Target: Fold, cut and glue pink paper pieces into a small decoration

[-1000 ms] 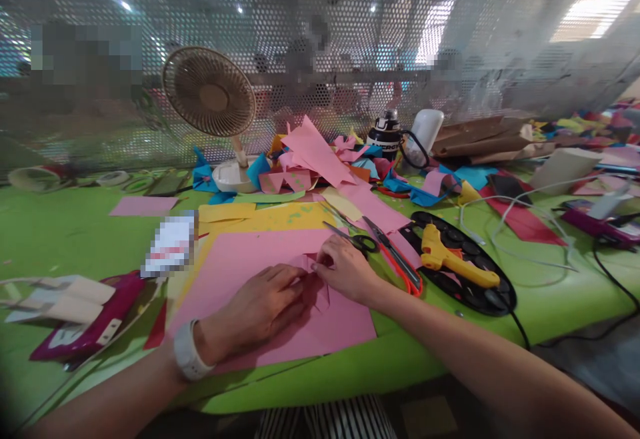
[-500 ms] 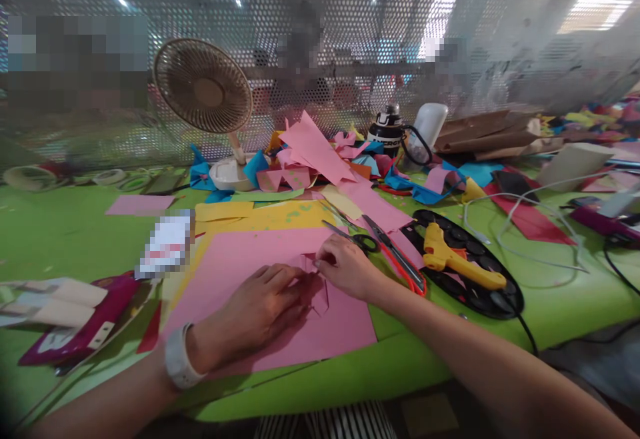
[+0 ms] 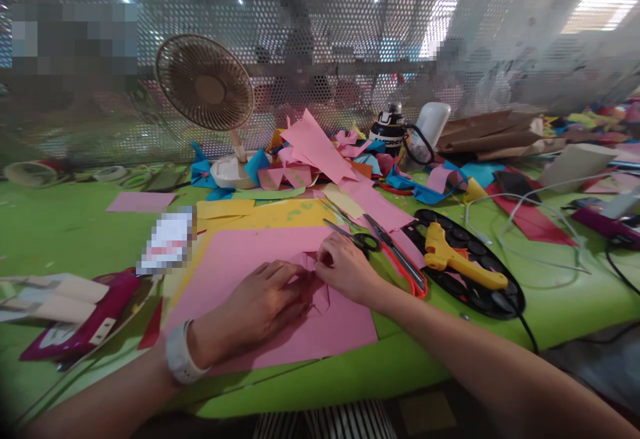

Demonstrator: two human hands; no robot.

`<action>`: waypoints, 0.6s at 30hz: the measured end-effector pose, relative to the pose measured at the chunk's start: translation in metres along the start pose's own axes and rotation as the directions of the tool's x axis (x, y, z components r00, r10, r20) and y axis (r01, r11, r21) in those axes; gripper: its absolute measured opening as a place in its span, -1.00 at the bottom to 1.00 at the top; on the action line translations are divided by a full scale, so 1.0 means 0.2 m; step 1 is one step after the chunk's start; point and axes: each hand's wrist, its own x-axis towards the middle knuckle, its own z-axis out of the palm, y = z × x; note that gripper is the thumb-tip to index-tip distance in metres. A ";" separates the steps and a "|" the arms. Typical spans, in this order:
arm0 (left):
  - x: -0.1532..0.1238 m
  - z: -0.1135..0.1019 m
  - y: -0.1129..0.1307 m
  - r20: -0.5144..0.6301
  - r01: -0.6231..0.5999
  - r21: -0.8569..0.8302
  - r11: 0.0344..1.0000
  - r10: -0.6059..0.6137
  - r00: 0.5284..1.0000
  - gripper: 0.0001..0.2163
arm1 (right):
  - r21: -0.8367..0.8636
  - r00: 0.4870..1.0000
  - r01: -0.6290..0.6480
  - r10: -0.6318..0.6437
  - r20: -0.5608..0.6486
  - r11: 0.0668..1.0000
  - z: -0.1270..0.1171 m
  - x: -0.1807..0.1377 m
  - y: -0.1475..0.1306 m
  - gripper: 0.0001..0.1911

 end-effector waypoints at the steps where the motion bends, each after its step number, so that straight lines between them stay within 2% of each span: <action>1: 0.00 0.00 0.00 0.006 0.001 0.001 1.000 -0.001 1.000 -0.71 | -0.002 1.000 -0.003 0.003 0.000 1.000 0.00 0.00 0.00 -0.92; 12: 0.00 0.00 0.00 0.004 -0.007 0.036 0.999 0.007 1.000 -0.70 | 0.001 1.000 0.012 -0.012 0.013 1.000 -0.01 0.00 0.00 -0.91; 18: 0.01 0.00 -0.01 0.040 0.011 0.045 0.999 -0.012 0.999 -0.71 | 0.006 1.000 0.018 -0.018 0.020 1.000 -0.01 0.00 0.01 -0.90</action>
